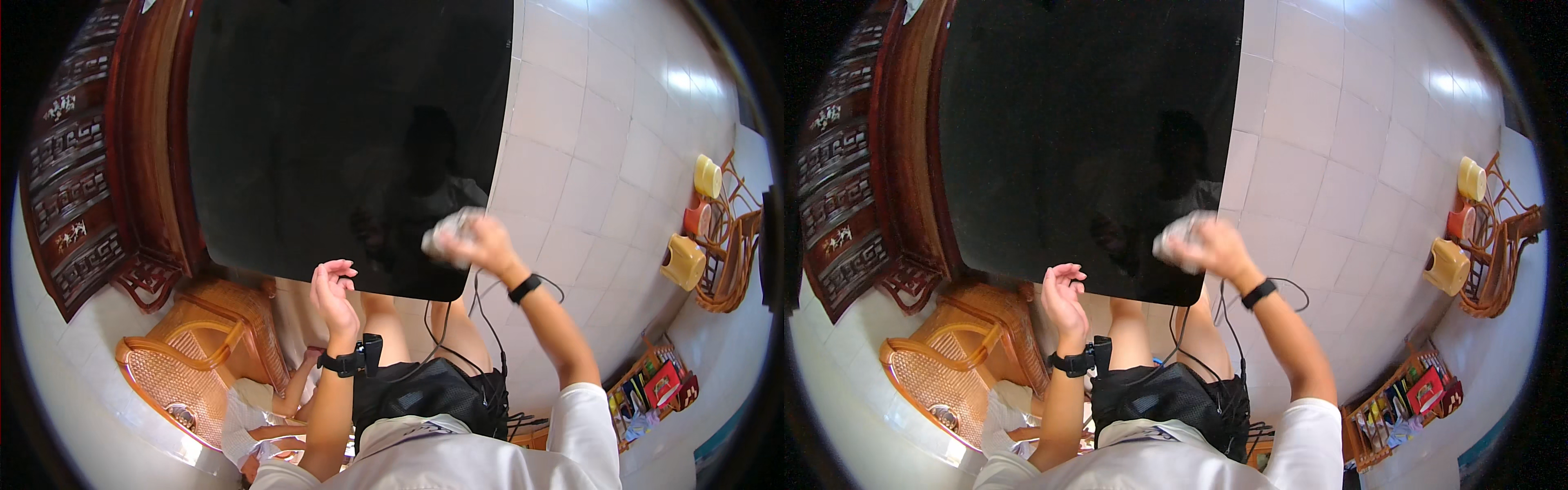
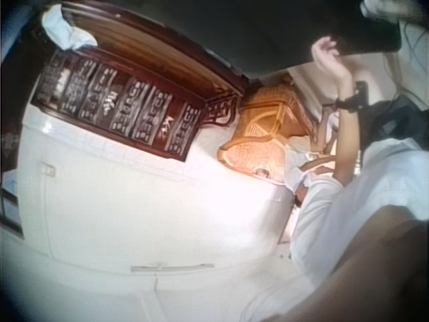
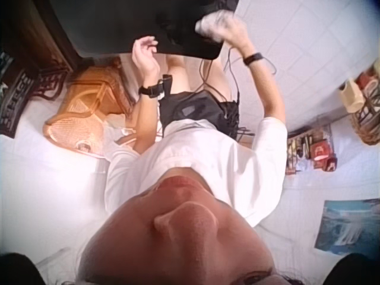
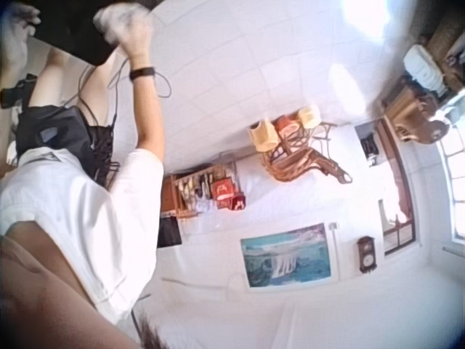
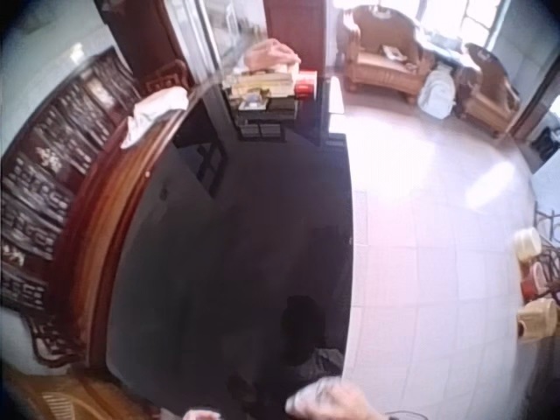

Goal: The person clears books and items from a dark table and wipes the surface with a white cloth.

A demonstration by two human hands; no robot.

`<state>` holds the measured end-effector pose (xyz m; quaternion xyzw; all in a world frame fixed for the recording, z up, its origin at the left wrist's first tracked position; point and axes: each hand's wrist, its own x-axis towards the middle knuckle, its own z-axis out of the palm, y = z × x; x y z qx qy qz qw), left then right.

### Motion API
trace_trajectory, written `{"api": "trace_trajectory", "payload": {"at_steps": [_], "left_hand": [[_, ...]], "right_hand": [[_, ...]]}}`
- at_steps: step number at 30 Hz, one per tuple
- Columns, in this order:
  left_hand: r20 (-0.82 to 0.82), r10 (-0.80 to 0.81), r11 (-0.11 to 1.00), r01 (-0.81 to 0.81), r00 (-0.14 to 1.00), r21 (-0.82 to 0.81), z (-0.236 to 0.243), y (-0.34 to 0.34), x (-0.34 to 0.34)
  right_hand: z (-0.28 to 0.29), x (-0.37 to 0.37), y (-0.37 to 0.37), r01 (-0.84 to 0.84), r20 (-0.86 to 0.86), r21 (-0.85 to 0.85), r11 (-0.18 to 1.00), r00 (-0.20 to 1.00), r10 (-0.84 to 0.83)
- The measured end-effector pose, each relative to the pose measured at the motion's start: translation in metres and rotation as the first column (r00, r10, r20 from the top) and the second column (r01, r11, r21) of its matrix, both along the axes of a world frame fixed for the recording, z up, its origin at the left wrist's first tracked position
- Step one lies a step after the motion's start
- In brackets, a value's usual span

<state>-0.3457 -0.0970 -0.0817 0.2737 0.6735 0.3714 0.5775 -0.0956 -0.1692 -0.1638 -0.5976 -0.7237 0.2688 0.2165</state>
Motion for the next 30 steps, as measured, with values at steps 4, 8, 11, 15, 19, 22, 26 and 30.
{"api": "trace_trajectory", "payload": {"at_steps": [4, 8, 11, 15, 19, 22, 26, 30], "left_hand": [[-0.01, -0.013, 1.0, 0.013, 1.0, -0.007, 0.002, 0.002, 0.008], [0.06, -0.065, 0.998, 0.065, 0.996, 0.009, 0.005, 0.01, 0.03], [0.064, -0.125, 0.991, 0.121, 0.99, 0.058, 0.014, 0.013, 0.028], [0.082, -0.109, 0.993, 0.105, 0.991, 0.051, 0.01, 0.021, 0.022], [0.097, -0.052, 0.998, 0.048, 0.994, 0.048, 0.006, 0.037, 0.017], [0.112, -0.004, 0.999, -0.002, 0.994, 0.046, 0.005, 0.046, 0.034], [0.071, 0.109, 0.992, -0.113, 0.992, 0.06, 0.003, 0.056, 0.03], [0.054, 0.269, 0.962, -0.272, 0.961, 0.036, 0.003, 0.061, 0.045]], "right_hand": [[-0.022, 0.078, 0.105, 0.154, 0.127, 0.459, 0.875, 0.964, -0.236], [-0.02, 0.16, 0.21, 0.545, 0.216, 0.431, 0.719, 0.711, -0.669], [0.005, 0.169, 0.24, 0.586, 0.168, 0.458, 0.669, 0.681, -0.712], [0.008, 0.107, 0.203, 0.221, 0.113, 0.562, 0.797, 0.934, -0.338], [0.027, -0.008, 0.109, -0.259, -0.259, -0.201, 0.945, 0.944, 0.204], [0.013, -0.026, 0.077, -0.467, 0.05, 0.198, 0.862, 0.883, 0.467], [-0.002, 0.012, 0.136, -0.392, 0.134, 0.243, 0.887, 0.919, 0.37], [-0.016, 0.141, 0.267, 0.146, 0.217, 0.531, 0.835, 0.929, -0.301]]}}
